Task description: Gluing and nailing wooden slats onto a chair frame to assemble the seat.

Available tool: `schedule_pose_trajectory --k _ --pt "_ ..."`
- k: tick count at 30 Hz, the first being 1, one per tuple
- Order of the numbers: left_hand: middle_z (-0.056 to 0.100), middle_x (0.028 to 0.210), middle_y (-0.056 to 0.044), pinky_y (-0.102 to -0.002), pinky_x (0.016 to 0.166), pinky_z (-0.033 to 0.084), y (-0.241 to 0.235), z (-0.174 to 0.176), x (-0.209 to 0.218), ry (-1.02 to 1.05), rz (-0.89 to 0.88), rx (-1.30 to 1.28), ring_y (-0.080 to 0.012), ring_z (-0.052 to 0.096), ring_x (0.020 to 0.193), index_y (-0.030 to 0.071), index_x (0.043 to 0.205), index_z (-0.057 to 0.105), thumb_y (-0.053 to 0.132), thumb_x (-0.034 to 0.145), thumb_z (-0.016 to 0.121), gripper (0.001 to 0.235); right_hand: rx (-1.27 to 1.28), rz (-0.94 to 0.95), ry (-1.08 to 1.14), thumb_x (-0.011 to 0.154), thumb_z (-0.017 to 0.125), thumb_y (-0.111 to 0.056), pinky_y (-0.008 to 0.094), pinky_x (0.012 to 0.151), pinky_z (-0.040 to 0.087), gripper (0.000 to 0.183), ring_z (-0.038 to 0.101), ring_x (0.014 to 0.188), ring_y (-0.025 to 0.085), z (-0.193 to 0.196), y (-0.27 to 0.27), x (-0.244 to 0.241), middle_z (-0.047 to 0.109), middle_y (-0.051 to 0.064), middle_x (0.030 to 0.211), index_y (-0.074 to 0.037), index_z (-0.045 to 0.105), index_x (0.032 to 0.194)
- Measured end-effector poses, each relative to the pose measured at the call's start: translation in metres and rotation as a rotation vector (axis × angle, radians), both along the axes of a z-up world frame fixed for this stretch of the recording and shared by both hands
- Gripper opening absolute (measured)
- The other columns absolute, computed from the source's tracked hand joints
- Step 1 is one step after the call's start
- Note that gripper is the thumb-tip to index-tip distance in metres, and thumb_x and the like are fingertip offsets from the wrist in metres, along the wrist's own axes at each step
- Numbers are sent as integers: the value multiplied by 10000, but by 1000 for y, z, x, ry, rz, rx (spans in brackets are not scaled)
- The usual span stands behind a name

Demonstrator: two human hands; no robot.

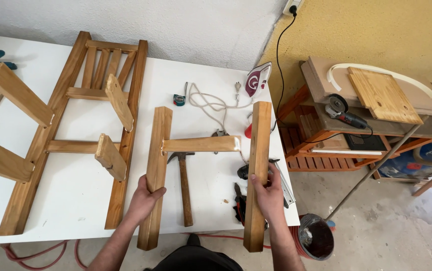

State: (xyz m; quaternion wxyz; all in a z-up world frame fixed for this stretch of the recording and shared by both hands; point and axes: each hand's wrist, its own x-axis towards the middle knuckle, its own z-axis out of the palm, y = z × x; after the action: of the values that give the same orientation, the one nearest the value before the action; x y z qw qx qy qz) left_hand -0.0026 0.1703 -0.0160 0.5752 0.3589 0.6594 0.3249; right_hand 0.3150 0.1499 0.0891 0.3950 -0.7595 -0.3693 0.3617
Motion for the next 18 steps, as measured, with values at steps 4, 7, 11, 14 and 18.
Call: schedule_pose_trajectory --k 4,7,11,14,18 --pt "634 1002 -169 -403 712 543 1 -15 0 -267 50 -112 -264 625 786 127 1352 455 109 812 738 610 122 -34 611 829 691 -222 430 803 560 686 636 999 278 -44 14 28 664 104 1218 -129 537 1491" --pt "675 956 -222 -441 690 593 6 -41 6 -349 102 -178 -309 665 757 19 1308 472 24 781 811 627 98 127 814 818 637 -570 317 486 491 625 633 704 214 -55 17 33 694 112 946 -25 655 1123" --pt "690 1062 -129 -375 741 498 13 -90 6 -45 50 -155 -270 637 904 40 1240 615 172 763 739 510 215 351 1143 917 590 -529 292 610 489 670 591 755 211 -81 29 41 637 170 1032 15 532 1303" --pt "678 980 -94 -355 698 494 16 -103 8 114 13 -54 -238 621 854 76 1234 629 206 740 689 515 208 382 1208 926 578 -520 300 616 480 677 578 766 225 -86 30 39 622 185 1045 24 523 1325" --pt "515 1391 -267 -553 1094 468 22 -171 5 463 -34 105 -453 538 1293 8 1532 495 324 709 781 927 234 268 1267 891 563 -555 368 602 458 705 556 804 311 -124 25 47 625 303 1123 57 567 1242"
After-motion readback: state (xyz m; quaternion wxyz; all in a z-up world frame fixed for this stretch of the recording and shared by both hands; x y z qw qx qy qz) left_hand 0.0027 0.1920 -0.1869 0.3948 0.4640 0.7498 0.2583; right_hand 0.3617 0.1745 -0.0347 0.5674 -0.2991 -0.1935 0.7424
